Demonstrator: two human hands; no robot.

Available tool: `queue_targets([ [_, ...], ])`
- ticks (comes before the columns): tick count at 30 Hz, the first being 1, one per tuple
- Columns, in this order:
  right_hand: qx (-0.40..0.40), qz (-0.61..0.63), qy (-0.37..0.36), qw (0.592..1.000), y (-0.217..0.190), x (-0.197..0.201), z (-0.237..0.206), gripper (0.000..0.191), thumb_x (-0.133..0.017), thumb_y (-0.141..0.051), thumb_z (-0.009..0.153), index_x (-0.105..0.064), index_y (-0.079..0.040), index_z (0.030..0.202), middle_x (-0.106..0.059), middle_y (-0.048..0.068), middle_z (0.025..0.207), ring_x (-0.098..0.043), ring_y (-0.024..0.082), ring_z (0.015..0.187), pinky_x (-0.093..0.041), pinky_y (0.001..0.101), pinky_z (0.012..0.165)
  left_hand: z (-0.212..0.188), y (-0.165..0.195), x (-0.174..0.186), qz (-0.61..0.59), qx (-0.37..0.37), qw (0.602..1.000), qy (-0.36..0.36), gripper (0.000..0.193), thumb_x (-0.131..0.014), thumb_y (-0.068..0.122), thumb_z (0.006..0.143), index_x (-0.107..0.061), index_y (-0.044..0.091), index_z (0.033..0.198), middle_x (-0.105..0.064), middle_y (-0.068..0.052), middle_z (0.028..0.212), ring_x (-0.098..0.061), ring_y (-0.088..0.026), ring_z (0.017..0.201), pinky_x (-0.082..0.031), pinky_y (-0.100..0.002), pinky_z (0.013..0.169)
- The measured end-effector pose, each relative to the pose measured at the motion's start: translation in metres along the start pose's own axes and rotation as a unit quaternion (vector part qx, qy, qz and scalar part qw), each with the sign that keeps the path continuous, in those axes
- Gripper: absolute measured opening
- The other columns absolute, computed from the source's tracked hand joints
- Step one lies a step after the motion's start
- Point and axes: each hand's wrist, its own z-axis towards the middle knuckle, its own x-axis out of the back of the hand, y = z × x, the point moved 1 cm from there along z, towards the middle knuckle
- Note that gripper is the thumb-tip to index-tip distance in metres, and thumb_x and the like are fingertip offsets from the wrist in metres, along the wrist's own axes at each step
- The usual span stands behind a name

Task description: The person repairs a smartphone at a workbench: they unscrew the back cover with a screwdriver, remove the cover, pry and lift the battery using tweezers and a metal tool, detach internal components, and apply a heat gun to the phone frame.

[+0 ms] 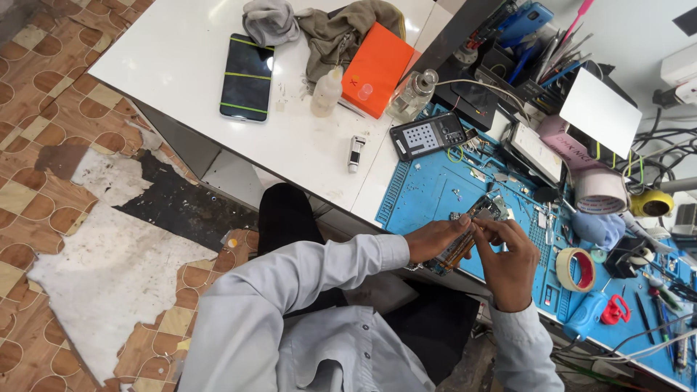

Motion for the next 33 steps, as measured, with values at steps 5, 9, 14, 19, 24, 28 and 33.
queue_targets([
  [5, -0.018, -0.016, 0.009, 1.000, -0.005, 0.002, -0.002, 0.016, -0.082, -0.012, 0.090, -0.080, -0.005, 0.104, -0.067, 0.006, 0.081, -0.061, 0.014, 0.068, -0.047, 0.0298, 0.058, 0.004, -0.003, -0.002, 0.006, 0.005, 1.000, 0.008, 0.102, -0.019, 0.090, 0.084, -0.057, 0.006, 0.129, -0.072, -0.012, 0.097, -0.073, -0.020, 0.083, -0.062, -0.035, 0.073],
  [9, -0.007, -0.005, 0.012, 1.000, -0.004, 0.006, 0.001, 0.017, -0.082, -0.011, 0.089, -0.079, -0.005, 0.105, -0.068, 0.006, 0.083, -0.062, 0.015, 0.069, -0.050, 0.0302, 0.061, 0.009, -0.006, -0.003, 0.001, -0.008, 1.000, 0.005, 0.103, -0.020, 0.089, 0.088, -0.058, 0.003, 0.128, -0.071, -0.012, 0.099, -0.074, -0.020, 0.083, -0.063, -0.035, 0.074],
  [14, 0.005, 0.021, -0.003, 1.000, 0.017, 0.010, 0.008, 0.017, -0.081, -0.008, 0.090, -0.078, -0.004, 0.107, -0.067, 0.007, 0.083, -0.063, 0.015, 0.072, -0.051, 0.0299, 0.065, 0.023, -0.018, -0.005, -0.036, -0.012, 0.999, 0.007, 0.101, -0.023, 0.087, 0.089, -0.059, 0.002, 0.130, -0.070, -0.012, 0.100, -0.072, -0.020, 0.083, -0.061, -0.034, 0.072],
  [19, 0.011, 0.060, -0.011, 0.998, 0.054, 0.012, 0.017, 0.019, -0.084, -0.006, 0.088, -0.077, -0.003, 0.106, -0.067, 0.007, 0.085, -0.062, 0.016, 0.073, -0.050, 0.0301, 0.066, 0.044, -0.033, -0.007, -0.097, 0.006, 0.995, -0.006, 0.097, -0.030, 0.085, 0.090, -0.058, 0.001, 0.129, -0.070, -0.013, 0.104, -0.072, -0.022, 0.086, -0.060, -0.034, 0.072],
  [24, 0.026, 0.093, 0.005, 0.995, 0.086, 0.012, 0.016, 0.021, -0.086, -0.004, 0.087, -0.074, -0.002, 0.104, -0.069, 0.007, 0.092, -0.065, 0.016, 0.080, -0.054, 0.0297, 0.070, 0.057, -0.037, -0.005, -0.044, -0.038, 0.998, -0.038, 0.104, -0.027, 0.090, 0.090, -0.061, -0.002, 0.124, -0.071, -0.012, 0.104, -0.074, -0.021, 0.088, -0.062, -0.032, 0.074],
  [28, 0.058, 0.110, 0.008, 0.992, 0.101, 0.014, 0.018, 0.019, -0.085, -0.001, 0.089, -0.074, -0.002, 0.105, -0.070, 0.008, 0.099, -0.070, 0.016, 0.087, -0.058, 0.0280, 0.075, 0.063, -0.035, -0.007, -0.040, -0.010, 0.998, -0.037, 0.108, -0.027, 0.093, 0.085, -0.059, -0.003, 0.125, -0.072, -0.014, 0.095, -0.075, -0.021, 0.084, -0.063, -0.032, 0.073],
  [33, 0.079, 0.083, 0.000, 0.993, 0.109, 0.017, 0.020, 0.020, -0.086, -0.001, 0.089, -0.075, -0.003, 0.106, -0.069, 0.008, 0.098, -0.069, 0.018, 0.086, -0.056, 0.0291, 0.072, 0.070, -0.030, -0.009, -0.015, 0.001, 0.999, -0.035, 0.109, -0.025, 0.095, 0.084, -0.059, -0.003, 0.121, -0.071, -0.014, 0.091, -0.075, -0.020, 0.080, -0.065, -0.032, 0.071],
])
